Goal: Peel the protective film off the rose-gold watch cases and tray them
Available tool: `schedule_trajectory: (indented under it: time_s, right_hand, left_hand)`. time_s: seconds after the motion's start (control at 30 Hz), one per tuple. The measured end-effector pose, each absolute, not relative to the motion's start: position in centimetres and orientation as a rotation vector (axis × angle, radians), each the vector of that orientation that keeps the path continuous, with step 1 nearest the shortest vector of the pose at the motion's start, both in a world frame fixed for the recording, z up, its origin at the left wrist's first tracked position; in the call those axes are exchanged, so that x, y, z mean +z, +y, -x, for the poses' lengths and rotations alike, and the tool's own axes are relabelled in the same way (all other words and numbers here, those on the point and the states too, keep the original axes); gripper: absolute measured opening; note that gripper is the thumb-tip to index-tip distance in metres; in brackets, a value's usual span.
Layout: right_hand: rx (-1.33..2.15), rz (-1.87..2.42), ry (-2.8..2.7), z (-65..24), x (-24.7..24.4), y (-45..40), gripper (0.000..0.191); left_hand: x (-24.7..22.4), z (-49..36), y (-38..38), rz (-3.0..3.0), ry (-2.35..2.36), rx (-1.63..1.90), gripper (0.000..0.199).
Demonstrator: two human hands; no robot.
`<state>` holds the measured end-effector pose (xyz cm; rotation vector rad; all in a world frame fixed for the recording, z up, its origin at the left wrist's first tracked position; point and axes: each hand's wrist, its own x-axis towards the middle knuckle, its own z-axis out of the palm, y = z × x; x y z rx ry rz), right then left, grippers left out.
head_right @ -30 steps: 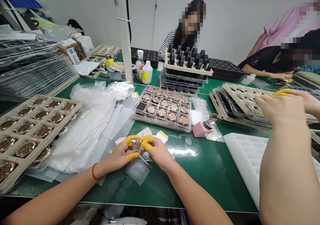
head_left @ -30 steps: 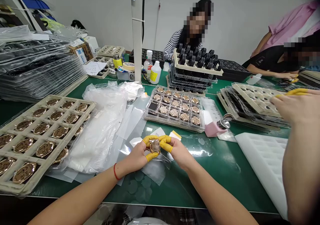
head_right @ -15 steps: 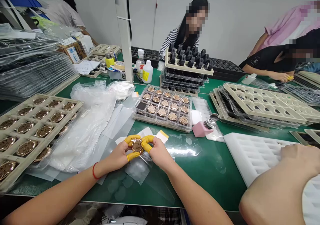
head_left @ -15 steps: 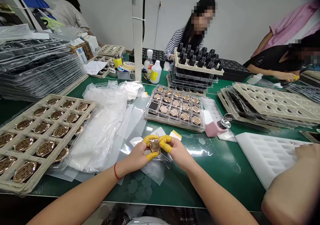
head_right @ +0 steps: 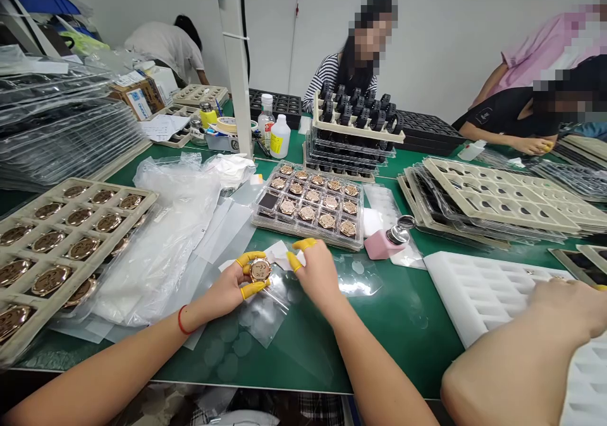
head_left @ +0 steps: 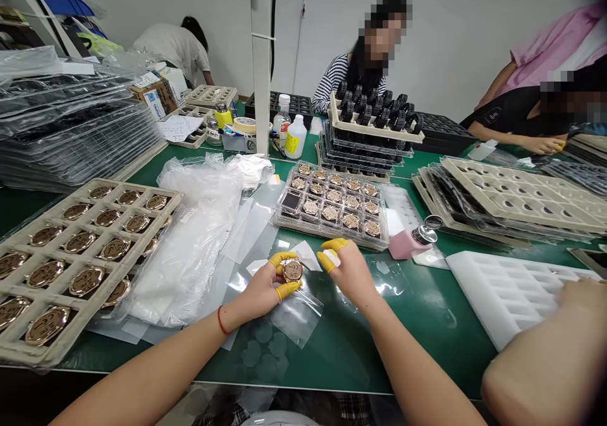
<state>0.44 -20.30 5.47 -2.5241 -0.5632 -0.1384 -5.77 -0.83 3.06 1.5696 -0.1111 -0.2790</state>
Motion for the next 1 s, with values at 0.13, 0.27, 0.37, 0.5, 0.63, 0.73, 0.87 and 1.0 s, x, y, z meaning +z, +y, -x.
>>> schedule_trajectory:
  time_s: [0.13,0.27,0.37,0.5,0.63,0.73,0.87,1.0]
  right_hand:
    - [-0.067,2.888,-0.393,-2.7,3.4,-22.6,0.014]
    - [0.009,2.855,-0.392,-2.8,2.9,-22.7,0.01]
    - [-0.077,2.649,-0.54,-1.1,3.8,-21.1,0.014]
    - [-0.135,2.411,-0.857,1.8,4.2,-18.4,0.018]
    - [-0.18,2.53,-0.896,2.2,3.1,-17.0,0.018]
    - [-0.169,2.557,-0.842,0.9,2.6,-17.0,0.016]
    - [-0.145,2.417,-0.87,0.1,3.3,-17.6,0.019]
    - [-0.211,2.414,-1.044,0.9,4.2,-17.9,0.026]
  left_hand:
    - [2.4,4.8,-0.7,-1.486,-0.078,-0.332,0.053]
    - [2.1,4.5,-0.7,-1.448,-0.075,-0.342,0.053]
    - [2.2,4.5,-0.8,-1.417,-0.08,-0.333,0.053]
    - [1.9,4.7,-0.9,-1.396,-0.142,-0.306,0.048]
    - [1.4,4.8,-0.9,-1.465,-0.17,-0.294,0.044]
    - [1.5,4.8,-0.9,-1.475,-0.169,-0.302,0.042]
    - [1.8,4.7,-0.9,-1.403,-0.16,-0.322,0.045]
    - [1.7,4.7,-0.9,-1.45,-0.194,-0.322,0.045]
